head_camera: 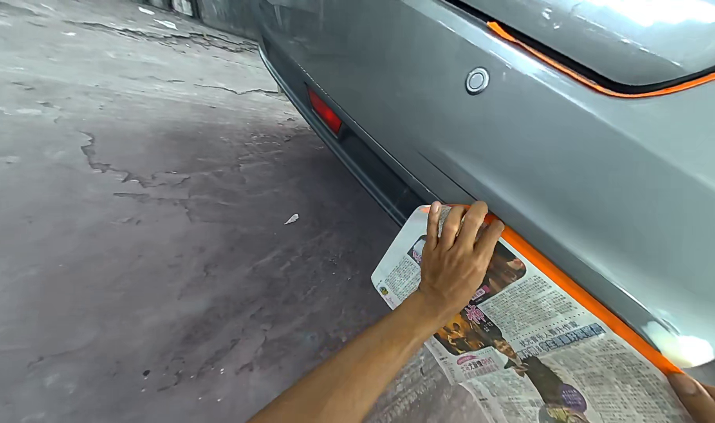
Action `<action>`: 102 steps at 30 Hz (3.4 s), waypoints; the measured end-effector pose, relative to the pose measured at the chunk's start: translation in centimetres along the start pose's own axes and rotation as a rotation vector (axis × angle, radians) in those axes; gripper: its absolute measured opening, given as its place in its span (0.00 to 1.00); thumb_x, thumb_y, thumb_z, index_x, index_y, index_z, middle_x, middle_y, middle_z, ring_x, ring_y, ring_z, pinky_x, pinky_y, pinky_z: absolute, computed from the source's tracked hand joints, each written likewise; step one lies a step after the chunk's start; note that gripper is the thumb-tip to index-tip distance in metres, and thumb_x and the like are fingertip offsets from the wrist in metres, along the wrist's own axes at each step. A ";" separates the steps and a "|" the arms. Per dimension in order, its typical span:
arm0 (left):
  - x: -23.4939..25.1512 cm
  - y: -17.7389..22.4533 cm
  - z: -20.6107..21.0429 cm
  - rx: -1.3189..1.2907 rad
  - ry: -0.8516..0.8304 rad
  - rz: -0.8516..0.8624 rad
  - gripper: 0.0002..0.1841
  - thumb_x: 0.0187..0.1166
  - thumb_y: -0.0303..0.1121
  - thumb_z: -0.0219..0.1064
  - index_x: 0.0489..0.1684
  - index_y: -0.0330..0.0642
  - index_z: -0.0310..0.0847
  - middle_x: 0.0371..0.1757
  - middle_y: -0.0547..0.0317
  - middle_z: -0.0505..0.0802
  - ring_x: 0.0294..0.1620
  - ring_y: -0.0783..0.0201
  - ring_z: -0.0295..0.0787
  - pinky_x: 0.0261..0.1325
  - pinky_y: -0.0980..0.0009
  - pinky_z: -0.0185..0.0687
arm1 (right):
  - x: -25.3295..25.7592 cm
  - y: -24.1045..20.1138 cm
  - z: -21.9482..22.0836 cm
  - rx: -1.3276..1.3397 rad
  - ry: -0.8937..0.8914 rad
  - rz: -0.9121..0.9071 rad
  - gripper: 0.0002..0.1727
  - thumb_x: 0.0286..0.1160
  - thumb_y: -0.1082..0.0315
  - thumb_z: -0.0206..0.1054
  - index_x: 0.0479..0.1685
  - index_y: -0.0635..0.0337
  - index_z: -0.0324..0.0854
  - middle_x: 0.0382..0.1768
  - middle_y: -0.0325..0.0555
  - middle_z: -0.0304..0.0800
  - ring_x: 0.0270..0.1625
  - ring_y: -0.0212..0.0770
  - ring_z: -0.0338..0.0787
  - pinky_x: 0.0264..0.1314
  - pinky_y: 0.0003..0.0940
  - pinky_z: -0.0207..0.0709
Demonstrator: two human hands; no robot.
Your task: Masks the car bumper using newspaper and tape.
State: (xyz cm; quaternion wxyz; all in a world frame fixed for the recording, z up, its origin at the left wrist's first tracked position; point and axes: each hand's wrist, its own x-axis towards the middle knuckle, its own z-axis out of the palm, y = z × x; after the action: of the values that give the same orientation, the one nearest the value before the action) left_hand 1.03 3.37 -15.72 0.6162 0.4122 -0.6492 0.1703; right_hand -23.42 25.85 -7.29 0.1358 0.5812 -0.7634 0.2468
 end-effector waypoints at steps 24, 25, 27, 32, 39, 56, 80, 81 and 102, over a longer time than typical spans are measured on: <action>-0.8 5.4 -0.3 -0.405 -0.383 0.883 0.24 0.84 0.25 0.58 0.79 0.48 0.77 0.83 0.61 0.80 0.87 0.56 0.70 0.89 0.51 0.60 | -2.0 1.9 1.7 0.160 0.165 -0.143 0.23 0.84 0.51 0.66 0.35 0.64 0.92 0.32 0.53 0.92 0.41 0.43 0.88 0.45 0.38 0.79; -0.7 5.5 -0.3 -0.399 -0.376 0.876 0.22 0.84 0.25 0.57 0.77 0.49 0.78 0.82 0.61 0.81 0.86 0.57 0.71 0.89 0.51 0.60 | -2.5 1.7 1.8 0.158 0.168 -0.153 0.22 0.85 0.51 0.65 0.36 0.62 0.92 0.33 0.52 0.93 0.42 0.44 0.89 0.46 0.38 0.79; -0.7 5.7 -0.4 -0.382 -0.359 0.879 0.21 0.84 0.26 0.58 0.74 0.49 0.79 0.80 0.60 0.83 0.84 0.57 0.73 0.88 0.51 0.60 | -3.2 1.7 2.2 0.153 0.189 -0.129 0.23 0.86 0.49 0.62 0.36 0.58 0.92 0.33 0.48 0.92 0.41 0.41 0.89 0.43 0.38 0.79; -0.6 6.0 -0.7 -0.318 -0.343 0.916 0.20 0.85 0.31 0.58 0.74 0.46 0.78 0.79 0.54 0.83 0.84 0.54 0.73 0.87 0.50 0.59 | -2.3 3.5 4.4 0.174 0.316 -0.048 0.24 0.81 0.41 0.58 0.33 0.47 0.92 0.30 0.32 0.90 0.34 0.32 0.88 0.32 0.40 0.79; -0.2 6.4 -1.1 -0.288 -0.357 0.964 0.21 0.84 0.27 0.57 0.75 0.43 0.77 0.78 0.48 0.82 0.82 0.52 0.75 0.87 0.48 0.60 | -1.3 3.8 4.9 0.216 0.314 0.014 0.24 0.80 0.38 0.59 0.32 0.43 0.92 0.30 0.27 0.88 0.34 0.31 0.86 0.31 0.41 0.76; -0.3 6.1 -0.9 -0.357 -0.345 0.940 0.19 0.81 0.26 0.57 0.71 0.39 0.76 0.78 0.42 0.82 0.83 0.49 0.73 0.89 0.52 0.60 | -1.9 3.4 4.0 0.212 0.331 0.008 0.24 0.79 0.38 0.59 0.31 0.43 0.92 0.30 0.28 0.88 0.35 0.31 0.86 0.31 0.39 0.72; 1.6 9.0 -1.0 -0.190 -0.473 1.259 0.25 0.79 0.24 0.56 0.78 0.42 0.74 0.86 0.51 0.75 0.86 0.52 0.68 0.87 0.54 0.58 | -1.4 2.4 9.0 0.466 0.396 0.224 0.21 0.80 0.41 0.63 0.34 0.42 0.93 0.29 0.26 0.89 0.31 0.26 0.83 0.34 0.35 0.73; 1.6 9.1 -1.1 -0.184 -0.481 1.269 0.25 0.79 0.24 0.57 0.77 0.42 0.74 0.86 0.51 0.75 0.87 0.52 0.68 0.87 0.54 0.58 | -1.4 2.2 9.0 0.468 0.398 0.238 0.21 0.81 0.40 0.62 0.33 0.42 0.93 0.29 0.26 0.88 0.31 0.27 0.83 0.33 0.36 0.72; 2.0 11.5 -1.2 -0.056 -0.509 1.419 0.20 0.85 0.24 0.52 0.74 0.40 0.75 0.84 0.48 0.76 0.83 0.53 0.73 0.81 0.55 0.66 | -8.1 10.4 17.2 1.020 0.314 0.551 0.14 0.82 0.57 0.67 0.37 0.54 0.93 0.28 0.37 0.94 0.32 0.29 0.91 0.38 0.27 0.86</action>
State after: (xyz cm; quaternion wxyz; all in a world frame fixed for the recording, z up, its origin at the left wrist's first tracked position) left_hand -6.53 10.51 -10.27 0.1998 -0.0942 -0.8853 0.4093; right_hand -29.68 25.42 -28.01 -0.1181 0.3102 -0.6419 0.6912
